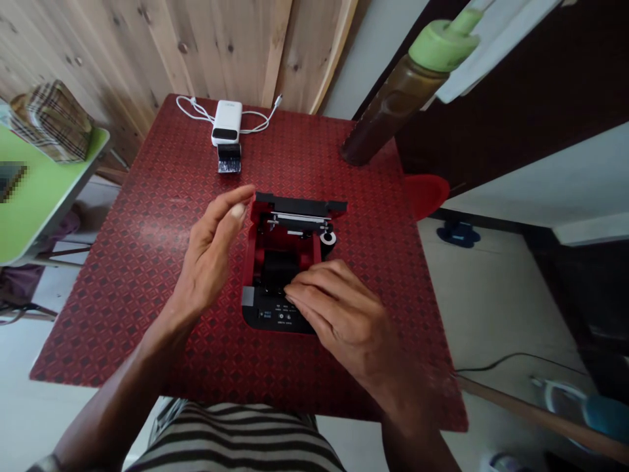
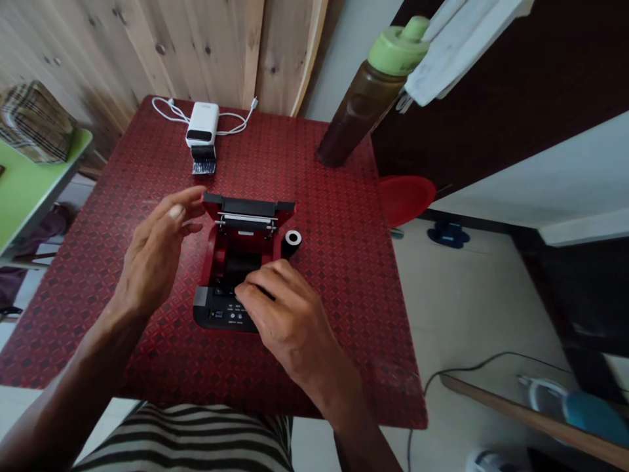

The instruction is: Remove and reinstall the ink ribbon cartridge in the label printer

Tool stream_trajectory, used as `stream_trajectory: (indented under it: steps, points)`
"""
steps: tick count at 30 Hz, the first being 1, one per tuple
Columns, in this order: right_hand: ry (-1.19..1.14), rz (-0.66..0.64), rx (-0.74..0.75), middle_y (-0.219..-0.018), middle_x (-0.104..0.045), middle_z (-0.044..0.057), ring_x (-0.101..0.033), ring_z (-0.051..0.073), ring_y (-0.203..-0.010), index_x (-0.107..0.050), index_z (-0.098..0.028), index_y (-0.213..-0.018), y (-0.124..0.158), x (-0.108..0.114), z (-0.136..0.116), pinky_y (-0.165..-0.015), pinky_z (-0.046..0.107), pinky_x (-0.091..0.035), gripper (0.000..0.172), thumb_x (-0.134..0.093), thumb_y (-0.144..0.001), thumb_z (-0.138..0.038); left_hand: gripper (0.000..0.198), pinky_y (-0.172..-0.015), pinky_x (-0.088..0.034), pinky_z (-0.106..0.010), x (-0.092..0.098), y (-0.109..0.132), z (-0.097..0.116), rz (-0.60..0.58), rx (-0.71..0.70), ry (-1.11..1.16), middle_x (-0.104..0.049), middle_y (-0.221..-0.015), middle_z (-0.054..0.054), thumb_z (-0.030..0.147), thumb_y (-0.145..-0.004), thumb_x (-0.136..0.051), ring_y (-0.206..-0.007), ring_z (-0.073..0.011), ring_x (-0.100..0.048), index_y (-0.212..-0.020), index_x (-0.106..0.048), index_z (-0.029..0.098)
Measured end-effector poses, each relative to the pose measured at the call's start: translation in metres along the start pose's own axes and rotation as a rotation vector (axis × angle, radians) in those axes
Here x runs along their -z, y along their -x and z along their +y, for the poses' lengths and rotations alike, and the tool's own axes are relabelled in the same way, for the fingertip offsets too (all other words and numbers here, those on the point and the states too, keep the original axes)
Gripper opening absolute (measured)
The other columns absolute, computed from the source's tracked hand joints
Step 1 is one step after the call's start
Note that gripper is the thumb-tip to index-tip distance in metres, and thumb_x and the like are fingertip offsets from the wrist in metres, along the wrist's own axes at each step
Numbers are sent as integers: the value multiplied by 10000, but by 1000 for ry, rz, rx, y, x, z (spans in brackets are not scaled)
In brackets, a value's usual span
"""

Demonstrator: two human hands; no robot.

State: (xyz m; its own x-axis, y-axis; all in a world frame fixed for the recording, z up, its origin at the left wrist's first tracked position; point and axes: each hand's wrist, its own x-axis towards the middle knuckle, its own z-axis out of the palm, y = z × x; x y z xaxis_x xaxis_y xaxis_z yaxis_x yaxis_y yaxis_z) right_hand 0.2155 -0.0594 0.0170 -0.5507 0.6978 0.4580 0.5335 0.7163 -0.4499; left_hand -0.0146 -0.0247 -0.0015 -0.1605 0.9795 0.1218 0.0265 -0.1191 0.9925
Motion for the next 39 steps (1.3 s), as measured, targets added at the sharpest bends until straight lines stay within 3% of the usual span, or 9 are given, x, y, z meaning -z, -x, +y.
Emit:
stream_trajectory:
  steps: [5, 9, 12, 15, 18, 22, 28, 32, 39]
  points:
    - [114, 73, -4, -1057, -838, 78, -730, 209, -950, -801, -204, -1156, 15, -3, -7, -865, 370, -687, 235, -692, -1079, -11, 409, -1093, -550, -405, -14, -18, 6, 10, -46, 57, -799, -1091, -52, 569, -1162, -620, -1156, -261, -736, -1088, -869, 253]
    - [207, 107, 40, -1038, -854, 85, -743, 226, -961, -802, -182, -1198, 25, -6, -12, -869, 387, -686, 247, -667, -1084, -10, 282, -1226, -500, -433, -11, -3, 5, 23, -15, -48, -805, -1195, -66, 468, -1055, -786, -1409, -312, -678, -893, -797, 237]
    - [235, 80, 51, -1041, -863, 88, -767, 249, -1003, -802, -176, -1251, 30, -7, -17, -848, 404, -687, 301, -635, -1076, 2, 206, -1268, -495, -492, -7, 16, 2, 3, 79, -51, -764, -1404, -81, 414, -965, -855, -1508, -353, -632, -1087, -799, 258]
    - [237, 75, 47, -1043, -868, 78, -778, 248, -997, -801, -198, -1271, 32, -9, -18, -844, 406, -689, 341, -630, -1066, 13, 579, -1332, -460, -549, -3, 34, -7, 7, 189, -11, -667, -1609, -96, 428, -906, -899, -1585, -370, -577, -1438, -703, 313]
    - [251, 121, 56, -1003, -866, 66, -782, 235, -965, -787, -196, -1247, 32, -12, -16, -844, 389, -687, 293, -653, -1077, 2, 740, -1351, -450, -572, 0, 49, -17, -16, 295, 19, -585, -1730, -129, 445, -912, -899, -1643, -378, -531, -1576, -600, 313]
    - [253, 145, 63, -1012, -875, 71, -803, 240, -962, -762, -193, -1248, 31, -15, -15, -840, 389, -683, 257, -694, -1075, -16, 726, -1329, -488, -562, 1, 55, -22, -78, 367, 100, -634, -1703, -152, 463, -951, -874, -1601, -369, -592, -1594, -595, 273]
    - [201, 154, -77, -1269, -890, 100, -838, 290, -1167, -646, -256, -1549, 37, -9, -13, -990, 468, -651, 496, -735, -1086, -98, 694, -1323, -511, -535, 0, 52, -21, -116, 371, 163, -677, -1681, -125, 454, -950, -877, -1587, -367, -619, -1583, -644, 288]
    - [227, 165, -168, -1311, -891, 101, -825, 328, -1244, -578, -280, -1641, 43, -7, -7, -1043, 500, -597, 568, -744, -1105, -191, 655, -1314, -524, -529, 0, 53, -23, -127, 365, 190, -682, -1680, -109, 441, -972, -873, -1577, -365, -627, -1576, -664, 297]
    - [260, 139, -171, -1313, -888, 116, -816, 300, -1278, -665, -174, -1532, 47, -11, -9, -1090, 444, -571, 406, -705, -1133, -233, 588, -1346, -490, -530, 1, 55, -26, -129, 295, 167, -701, -1661, -74, 413, -987, -882, -1588, -362, -616, -1536, -700, 310]
